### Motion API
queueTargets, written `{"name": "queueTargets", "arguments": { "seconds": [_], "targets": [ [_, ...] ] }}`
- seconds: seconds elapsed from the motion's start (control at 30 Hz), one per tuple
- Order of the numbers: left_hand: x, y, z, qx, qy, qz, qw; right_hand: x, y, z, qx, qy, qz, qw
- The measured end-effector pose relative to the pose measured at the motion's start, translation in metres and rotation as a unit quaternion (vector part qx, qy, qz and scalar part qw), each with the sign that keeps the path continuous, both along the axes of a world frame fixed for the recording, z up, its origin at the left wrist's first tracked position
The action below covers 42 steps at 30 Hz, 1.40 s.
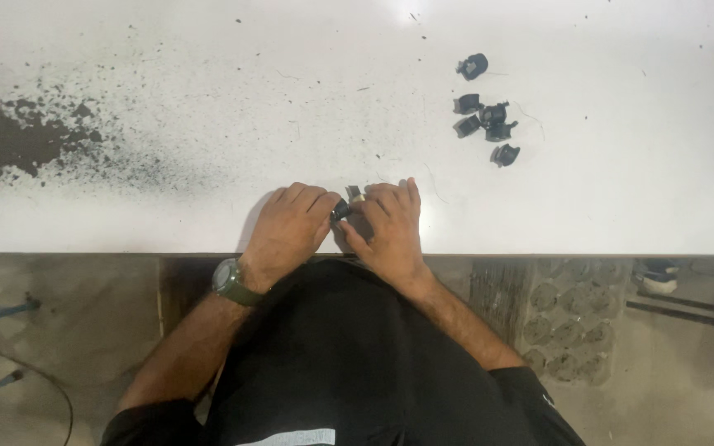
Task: The person sits at a white workbench and assembles small black plastic components by hand, pressing pieces together and setting each finished assembly onto the table where a pile of completed parts accumulates. Trays holding more of the black parts are visible on the bench.
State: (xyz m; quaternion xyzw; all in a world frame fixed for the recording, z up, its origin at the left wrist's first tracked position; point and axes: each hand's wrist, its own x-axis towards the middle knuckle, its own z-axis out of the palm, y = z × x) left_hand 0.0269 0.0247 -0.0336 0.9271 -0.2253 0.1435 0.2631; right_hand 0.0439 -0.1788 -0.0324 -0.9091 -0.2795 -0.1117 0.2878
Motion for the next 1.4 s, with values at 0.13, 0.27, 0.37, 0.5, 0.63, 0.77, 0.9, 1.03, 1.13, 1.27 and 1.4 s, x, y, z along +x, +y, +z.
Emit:
{"name": "queueTargets", "arguments": {
  "seconds": [0.13, 0.27, 0.37, 0.5, 0.63, 0.77, 0.9, 1.03, 1.13, 1.27, 1.4],
  "targets": [
    [-0.011, 0.0, 0.0, 0.032, -0.058, 0.023, 0.998, 0.0, 0.0, -0.007, 0.0, -0.008, -0.016, 1.0],
    [-0.018, -0.005, -0.009, 0.045, -0.079, 0.058, 0.994, -0.006, -0.004, -0.009, 0.034, -0.011, -0.007, 0.999],
    [-0.021, -0.009, -0.016, 0.04, -0.091, 0.083, 0.992, -0.013, -0.01, -0.013, 0.084, -0.052, 0.003, 0.995],
    [-0.027, -0.01, -0.02, 0.002, -0.08, 0.108, 0.991, -0.015, -0.01, -0.024, 0.129, -0.042, 0.065, 0.989],
    [-0.031, -0.012, -0.019, -0.029, -0.074, 0.136, 0.988, -0.015, -0.006, -0.028, 0.107, -0.025, 0.066, 0.992],
    [-0.031, -0.012, -0.019, -0.056, -0.061, 0.15, 0.985, -0.011, 0.0, -0.026, 0.083, -0.029, 0.062, 0.994],
    [-0.028, -0.01, -0.02, -0.088, -0.071, 0.132, 0.985, -0.006, 0.004, -0.025, 0.079, -0.005, 0.074, 0.994],
    [-0.026, -0.008, -0.022, -0.073, -0.08, 0.114, 0.988, -0.004, 0.006, -0.027, 0.107, 0.01, 0.09, 0.99],
    [-0.024, -0.009, -0.022, -0.042, -0.099, 0.107, 0.988, -0.003, 0.008, -0.028, 0.117, 0.007, 0.092, 0.989],
    [-0.021, -0.01, -0.021, -0.049, -0.122, 0.102, 0.986, -0.001, 0.007, -0.029, 0.115, 0.004, 0.095, 0.989],
    [-0.019, -0.009, -0.02, -0.071, -0.1, 0.112, 0.986, 0.001, 0.006, -0.03, 0.122, 0.02, 0.101, 0.987]
  ]
}}
